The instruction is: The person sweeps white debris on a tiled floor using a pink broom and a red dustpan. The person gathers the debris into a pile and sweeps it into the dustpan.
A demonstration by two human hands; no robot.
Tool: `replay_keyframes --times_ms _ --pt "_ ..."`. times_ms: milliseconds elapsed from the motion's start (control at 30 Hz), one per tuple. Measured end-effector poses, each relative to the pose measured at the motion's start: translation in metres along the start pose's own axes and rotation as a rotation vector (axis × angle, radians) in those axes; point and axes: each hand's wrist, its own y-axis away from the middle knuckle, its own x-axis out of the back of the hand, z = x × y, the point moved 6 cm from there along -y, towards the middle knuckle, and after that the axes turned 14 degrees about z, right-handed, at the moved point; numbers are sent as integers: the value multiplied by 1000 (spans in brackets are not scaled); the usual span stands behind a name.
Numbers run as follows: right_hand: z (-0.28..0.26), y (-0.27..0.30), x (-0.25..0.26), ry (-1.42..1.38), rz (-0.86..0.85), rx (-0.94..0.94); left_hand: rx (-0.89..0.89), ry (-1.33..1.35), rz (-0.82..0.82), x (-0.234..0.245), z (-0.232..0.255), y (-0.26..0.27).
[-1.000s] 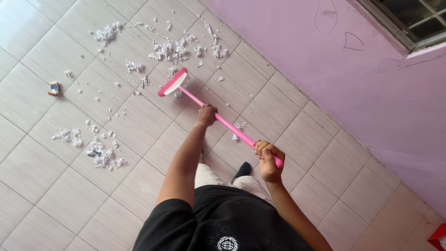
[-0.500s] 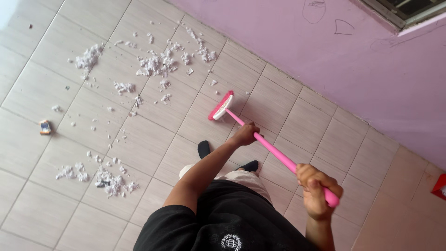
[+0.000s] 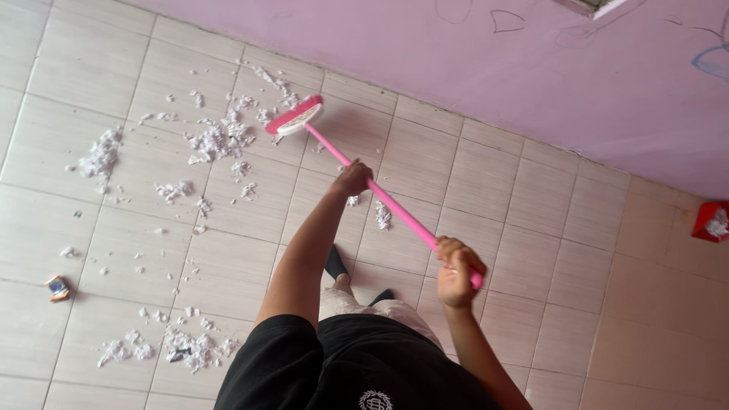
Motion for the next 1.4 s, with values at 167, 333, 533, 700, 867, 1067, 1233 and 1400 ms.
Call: replay_keyframes --times_ms 167,333,533,700,867,1067,1233,1400 --pt "30 8 -2 104 2 -117 288 67 88 -22 -12 19" --pt "-9 14 36 155 66 -127 109 122 2 -63 43 41" --pt "-86 21 57 316 19 -125 -76 402 34 -95 129 79" --pt "-136 15 76 161 35 -58 -127 454 -8 -95 169 79" --pt "-151 6 92 166 52 -6 -228 358 45 -82 179 45" --pt "-86 3 87 76 41 43 -263 152 79 -57 135 -11" --pt "-44 -7 55 202 -102 105 -221 29 -8 -46 100 -44" --pt "-27 -6 19 290 -310 101 -18 -90 -121 -62 86 -44"
